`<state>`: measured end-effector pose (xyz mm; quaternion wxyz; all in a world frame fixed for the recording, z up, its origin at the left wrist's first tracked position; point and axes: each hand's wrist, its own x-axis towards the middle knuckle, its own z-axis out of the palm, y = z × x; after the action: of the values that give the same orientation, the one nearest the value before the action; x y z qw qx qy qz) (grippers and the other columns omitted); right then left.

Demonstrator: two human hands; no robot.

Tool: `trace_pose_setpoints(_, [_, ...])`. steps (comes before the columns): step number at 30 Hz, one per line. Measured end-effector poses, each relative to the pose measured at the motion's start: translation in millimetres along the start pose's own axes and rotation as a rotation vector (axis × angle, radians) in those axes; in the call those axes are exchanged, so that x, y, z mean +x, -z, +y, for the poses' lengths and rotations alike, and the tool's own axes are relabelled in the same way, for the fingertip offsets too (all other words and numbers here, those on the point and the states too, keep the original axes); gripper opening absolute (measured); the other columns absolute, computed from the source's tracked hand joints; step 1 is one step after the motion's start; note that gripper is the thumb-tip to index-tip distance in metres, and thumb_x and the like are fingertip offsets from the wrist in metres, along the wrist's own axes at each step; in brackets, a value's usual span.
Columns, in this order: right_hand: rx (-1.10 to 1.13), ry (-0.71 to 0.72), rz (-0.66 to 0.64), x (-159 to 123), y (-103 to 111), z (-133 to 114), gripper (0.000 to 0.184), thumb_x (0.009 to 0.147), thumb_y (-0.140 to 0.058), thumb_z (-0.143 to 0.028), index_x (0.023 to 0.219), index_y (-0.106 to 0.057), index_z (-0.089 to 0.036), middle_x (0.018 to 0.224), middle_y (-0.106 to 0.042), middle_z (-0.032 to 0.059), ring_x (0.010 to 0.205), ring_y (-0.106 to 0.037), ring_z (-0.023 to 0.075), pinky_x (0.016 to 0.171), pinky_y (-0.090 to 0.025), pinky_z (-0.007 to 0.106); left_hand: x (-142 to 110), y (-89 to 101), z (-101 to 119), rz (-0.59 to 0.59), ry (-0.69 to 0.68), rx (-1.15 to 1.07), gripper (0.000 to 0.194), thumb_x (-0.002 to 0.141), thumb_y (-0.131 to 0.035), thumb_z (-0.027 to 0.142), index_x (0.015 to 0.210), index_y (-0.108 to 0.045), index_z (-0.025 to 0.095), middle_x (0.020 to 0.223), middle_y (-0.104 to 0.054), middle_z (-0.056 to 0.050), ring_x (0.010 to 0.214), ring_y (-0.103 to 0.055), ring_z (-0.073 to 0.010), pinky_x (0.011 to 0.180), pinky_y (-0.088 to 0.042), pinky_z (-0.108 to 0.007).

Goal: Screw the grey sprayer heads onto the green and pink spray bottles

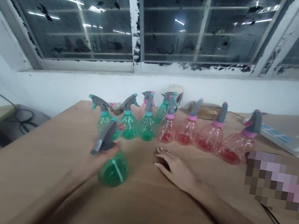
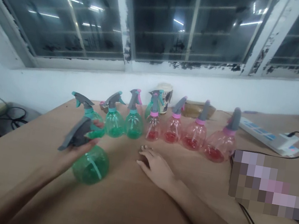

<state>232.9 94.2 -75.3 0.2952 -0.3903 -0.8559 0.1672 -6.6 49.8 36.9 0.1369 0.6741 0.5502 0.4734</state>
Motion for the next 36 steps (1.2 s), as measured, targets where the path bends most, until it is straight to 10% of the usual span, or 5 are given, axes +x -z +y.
trace_pose_setpoints(8, [0.006, 0.005, 0.006, -2, -2, 1, 0.034, 0.087, -0.045, -0.036, 0.115, -0.055, -0.019, 0.125, -0.054, 0.0080, 0.122, -0.043, 0.0204, 0.104, -0.033, 0.042, 11, 67.9, -58, 0.513, 0.072, 0.157, 0.050, 0.070, -0.064, 0.037, 0.115, -0.045, 0.026, 0.112, -0.060, -0.002, 0.104, -0.056, -0.0286, 0.090, -0.045, -0.048])
trace_pose_setpoints(13, [-0.013, 0.012, -0.002, -1, -1, -2, 0.035, 0.087, -0.044, -0.035, 0.115, -0.055, -0.018, 0.125, -0.054, 0.0080, 0.122, -0.043, 0.0197, 0.104, -0.033, 0.041, 35, 80.2, -82, 0.596, 0.126, 0.304, 0.047, 0.071, -0.063, 0.038, 0.112, -0.046, 0.023, 0.108, -0.060, 0.000, 0.102, -0.056, -0.0275, 0.092, -0.041, -0.045])
trace_pose_setpoints(23, [0.029, 0.015, 0.001, -2, -5, 3, 0.034, 0.086, -0.045, -0.035, 0.115, -0.055, -0.019, 0.126, -0.053, 0.0082, 0.122, -0.043, 0.0209, 0.103, -0.034, 0.043, 68, 67.3, -83, 0.581, 0.137, 0.307, 0.054, 0.069, -0.063, 0.043, 0.113, -0.042, 0.017, 0.093, -0.061, -0.008, 0.088, -0.060, -0.0252, 0.084, -0.044, -0.046])
trace_pose_setpoints(31, [0.032, 0.019, 0.018, -2, -5, 3, 0.034, 0.086, -0.044, -0.036, 0.115, -0.055, -0.021, 0.125, -0.054, 0.0075, 0.122, -0.043, 0.0214, 0.103, -0.034, 0.044, 18, 70.7, -70, 0.710, -0.140, 0.452, 0.071, 0.068, -0.064, 0.043, 0.126, -0.029, 0.020, 0.129, -0.033, -0.012, 0.119, -0.038, -0.0306, 0.093, -0.042, -0.042])
trace_pose_setpoints(36, [0.022, 0.011, 0.010, -2, -6, 3, 0.035, 0.086, -0.045, -0.036, 0.115, -0.055, -0.020, 0.126, -0.053, 0.0079, 0.122, -0.043, 0.0211, 0.103, -0.034, 0.043, 7, 40.6, -51, 0.483, -0.279, 0.503, 0.053, 0.072, -0.062, 0.035, 0.117, -0.039, 0.018, 0.116, -0.044, -0.012, 0.107, -0.047, -0.0276, 0.085, -0.047, -0.043])
